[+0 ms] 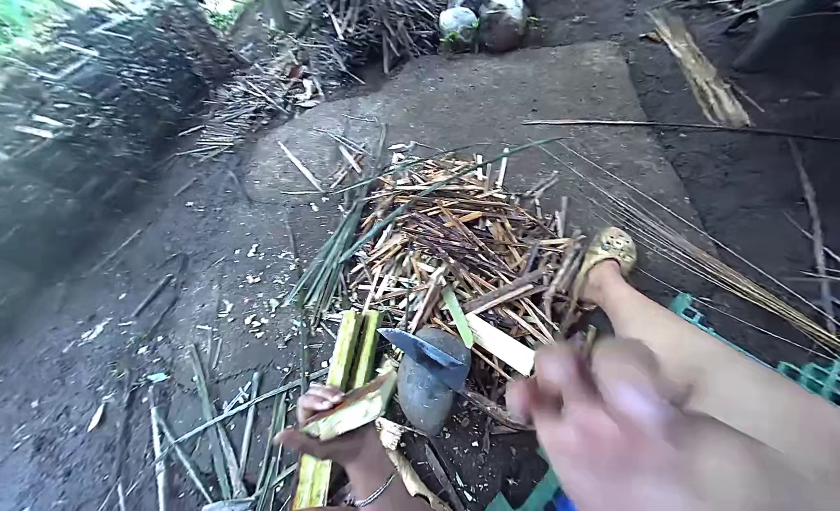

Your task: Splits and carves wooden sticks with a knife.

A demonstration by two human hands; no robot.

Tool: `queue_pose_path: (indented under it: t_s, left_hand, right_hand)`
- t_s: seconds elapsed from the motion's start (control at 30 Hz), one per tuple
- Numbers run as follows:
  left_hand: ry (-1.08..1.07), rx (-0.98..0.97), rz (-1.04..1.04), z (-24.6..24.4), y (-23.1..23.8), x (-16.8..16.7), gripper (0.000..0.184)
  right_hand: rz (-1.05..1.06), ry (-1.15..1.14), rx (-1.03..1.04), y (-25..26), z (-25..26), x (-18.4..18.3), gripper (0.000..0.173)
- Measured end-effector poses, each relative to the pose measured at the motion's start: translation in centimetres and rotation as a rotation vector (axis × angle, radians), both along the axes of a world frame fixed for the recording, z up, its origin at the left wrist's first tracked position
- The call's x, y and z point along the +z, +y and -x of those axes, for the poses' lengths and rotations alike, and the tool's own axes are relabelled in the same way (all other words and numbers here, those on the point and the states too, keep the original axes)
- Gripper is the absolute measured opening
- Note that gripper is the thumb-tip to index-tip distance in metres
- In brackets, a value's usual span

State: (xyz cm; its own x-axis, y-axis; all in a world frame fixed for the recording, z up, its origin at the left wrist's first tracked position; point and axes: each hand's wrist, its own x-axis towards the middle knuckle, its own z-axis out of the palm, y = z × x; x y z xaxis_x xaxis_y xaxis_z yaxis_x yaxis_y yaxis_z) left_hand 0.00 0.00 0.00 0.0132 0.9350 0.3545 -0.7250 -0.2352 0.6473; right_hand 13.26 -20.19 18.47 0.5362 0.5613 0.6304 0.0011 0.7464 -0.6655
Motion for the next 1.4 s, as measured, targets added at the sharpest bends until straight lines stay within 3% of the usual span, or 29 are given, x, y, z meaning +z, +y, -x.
queue_pose_path:
  t_s: [0.03, 0.07, 0.1, 0.17, 0.2, 0.27, 0.3, 0.43, 0.57, 0.67, 0.73, 0.83, 0.93, 1.0, 1.1, 1.17, 1.3, 1.4]
  left_hand:
    - [0.049, 0.063, 0.053, -0.5, -0.2, -0.3, 0.059]
    - [0.097, 0.122, 0.104, -1.1, -0.4, -0.9, 0.053]
    - [0.142, 0.175, 0.168, -1.8, -0.8, -1.4, 0.049]
    - [0.229, 0.229, 0.303, -3.4, -1.8, -2.3, 0.042]
    - [0.245, 0.237, 0.347, -4.0, -2.1, -3.3, 0.040]
    - [0.282, 0.225, 0.424, -5.3, -2.9, -5.0, 0.040]
    - [0.300, 0.215, 0.460, -5.6, -3.4, -5.7, 0.042]
    - [0.296, 0.209, 0.472, -6.7, -4.0, -6.8, 0.042]
    - [0.351, 0.185, 0.350, -6.9, -3.8, -8.1, 0.036]
    - [0.392, 0.207, 0.278, -7.5, -4.2, -8.0, 0.030]
    - [0.400, 0.241, 0.246, -8.1, -4.7, -7.5, 0.028]
    - [0.390, 0.272, 0.241, -8.3, -5.3, -7.0, 0.027]
    - [0.371, 0.294, 0.247, -8.4, -5.3, -7.1, 0.028]
    - [0.371, 0.296, 0.253, -8.4, -5.2, -7.1, 0.027]
    - [0.441, 0.305, 0.254, -8.3, -5.3, -6.9, 0.023]
    - [0.454, 0.297, 0.252, -8.2, -5.5, -7.0, 0.023]
    - [0.449, 0.314, 0.272, -8.1, -5.6, -6.5, 0.024]
    - [0.280, 0.139, 0.156, -7.6, -5.1, -4.6, 0.033]
  right_hand:
    - [0.293, -0.190, -0.260, 0.3, -1.3, -4.8, 0.040]
    - [0.600, -0.313, -0.426, 0.6, -2.4, -9.4, 0.038]
    - [0.902, -0.373, -0.447, 0.8, -3.1, -13.7, 0.050]
    - [1.542, -0.364, -0.148, 1.0, -4.0, -20.5, 0.092]
    - [1.730, -0.364, -0.017, 0.9, -3.7, -23.5, 0.105]
    - [1.903, -0.420, 0.111, 0.9, -2.2, -26.9, 0.110]
    - [1.934, -0.456, 0.123, 0.9, -1.3, -27.7, 0.105]
    - [1.998, -0.545, 0.067, 2.2, -0.9, -27.5, 0.054]
    - [1.909, -0.249, 0.024, 2.1, -2.2, -25.9, 0.042]
    - [1.529, -0.048, -0.138, 0.7, -1.2, -24.8, 0.042]
    - [1.123, 0.040, -0.247, 0.2, 0.0, -22.9, 0.041]
    - [0.486, 0.120, -0.132, 0.0, 0.6, -17.0, 0.048]
    - [0.154, 0.079, -0.121, 0.5, 0.4, -12.1, 0.055]
    - [0.252, 0.048, -0.183, -0.3, 1.4, -13.9, 0.053]
    - [1.050, 0.145, -0.103, -2.0, 4.0, -19.5, 0.050]
    - [1.334, 0.260, -0.004, -1.5, 4.5, -21.0, 0.048]
    - [1.332, 0.274, -0.026, -1.4, 4.2, -19.9, 0.044]
    - [1.184, 0.048, -0.147, -2.2, 2.7, -17.3, 0.043]
